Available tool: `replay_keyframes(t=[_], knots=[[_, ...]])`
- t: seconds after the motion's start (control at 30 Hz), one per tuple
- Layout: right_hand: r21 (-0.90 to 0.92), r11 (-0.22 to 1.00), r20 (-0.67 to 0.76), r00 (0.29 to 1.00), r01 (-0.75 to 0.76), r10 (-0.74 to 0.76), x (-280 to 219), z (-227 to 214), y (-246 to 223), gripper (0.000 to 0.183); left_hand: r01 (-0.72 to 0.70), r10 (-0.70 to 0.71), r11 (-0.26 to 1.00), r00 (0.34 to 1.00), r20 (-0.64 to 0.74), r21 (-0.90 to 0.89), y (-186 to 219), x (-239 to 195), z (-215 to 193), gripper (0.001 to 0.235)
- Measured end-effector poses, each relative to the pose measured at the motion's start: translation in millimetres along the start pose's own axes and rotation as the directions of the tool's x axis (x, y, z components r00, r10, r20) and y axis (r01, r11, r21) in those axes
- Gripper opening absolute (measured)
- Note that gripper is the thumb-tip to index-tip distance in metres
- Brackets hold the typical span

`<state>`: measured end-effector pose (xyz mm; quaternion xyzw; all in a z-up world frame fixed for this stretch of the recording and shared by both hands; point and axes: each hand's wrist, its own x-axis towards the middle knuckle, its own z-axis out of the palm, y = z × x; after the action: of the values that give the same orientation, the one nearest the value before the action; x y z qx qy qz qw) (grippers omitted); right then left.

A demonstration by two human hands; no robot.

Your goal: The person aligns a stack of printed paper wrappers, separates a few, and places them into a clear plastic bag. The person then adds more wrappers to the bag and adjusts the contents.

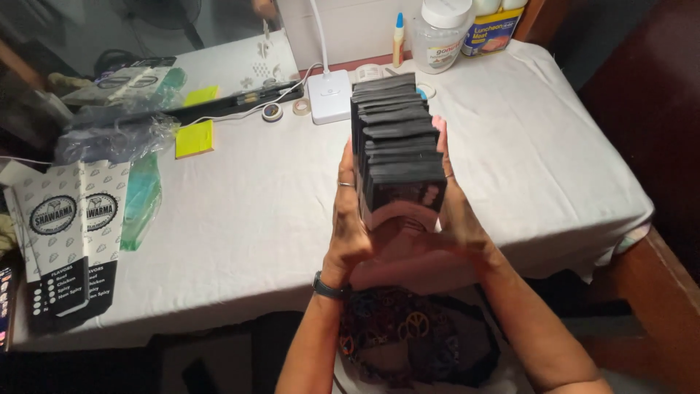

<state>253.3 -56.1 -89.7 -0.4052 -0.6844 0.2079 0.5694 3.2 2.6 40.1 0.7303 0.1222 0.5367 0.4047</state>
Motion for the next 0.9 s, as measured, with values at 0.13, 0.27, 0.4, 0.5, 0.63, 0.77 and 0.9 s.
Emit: replay_keyframes(t=[0.13,0.27,0.4,0.5,0.63,0.77,0.9], knots=[[0.004,1.0,-0.033,0.999,-0.029,0.029,-19.7,-2.3,9.5,0.105,-0.016,0.018,0.996,1.0,0.014,-0.089,-11.8,-1.8,3.2,0.113],[0.014,0.997,-0.059,0.996,-0.07,0.071,37.2,23.7,-85.6,0.104,-0.018,0.019,0.995,1.0,0.012,-0.101,-12.8,-2.0,6.5,0.108],[0.016,0.994,-0.089,0.99,-0.106,0.107,48.2,34.9,-113.9,0.104,-0.037,0.034,0.998,0.999,0.039,0.055,-11.1,-3.3,-8.5,0.092],[0.018,0.991,-0.118,0.984,-0.132,0.133,48.5,37.3,-115.8,0.103,0.047,-0.056,0.991,0.996,0.068,0.123,5.9,-12.8,-6.1,0.105],[0.032,0.984,-0.14,0.974,-0.174,0.177,41.8,44.1,-114.1,0.103,0.106,-0.113,0.992,0.986,0.119,0.066,9.1,-20.0,-1.7,0.071],[0.033,0.978,-0.176,0.962,-0.206,0.208,36.5,44.6,-110.1,0.103,0.106,-0.105,0.994,0.992,0.067,-0.015,-2.5,-20.0,1.7,0.12],[0.048,0.97,-0.197,0.949,-0.24,0.245,29.7,49.6,-101.5,0.103,0.198,-0.194,0.979,0.978,0.078,-0.049,-3.6,-20.4,0.2,0.106]])
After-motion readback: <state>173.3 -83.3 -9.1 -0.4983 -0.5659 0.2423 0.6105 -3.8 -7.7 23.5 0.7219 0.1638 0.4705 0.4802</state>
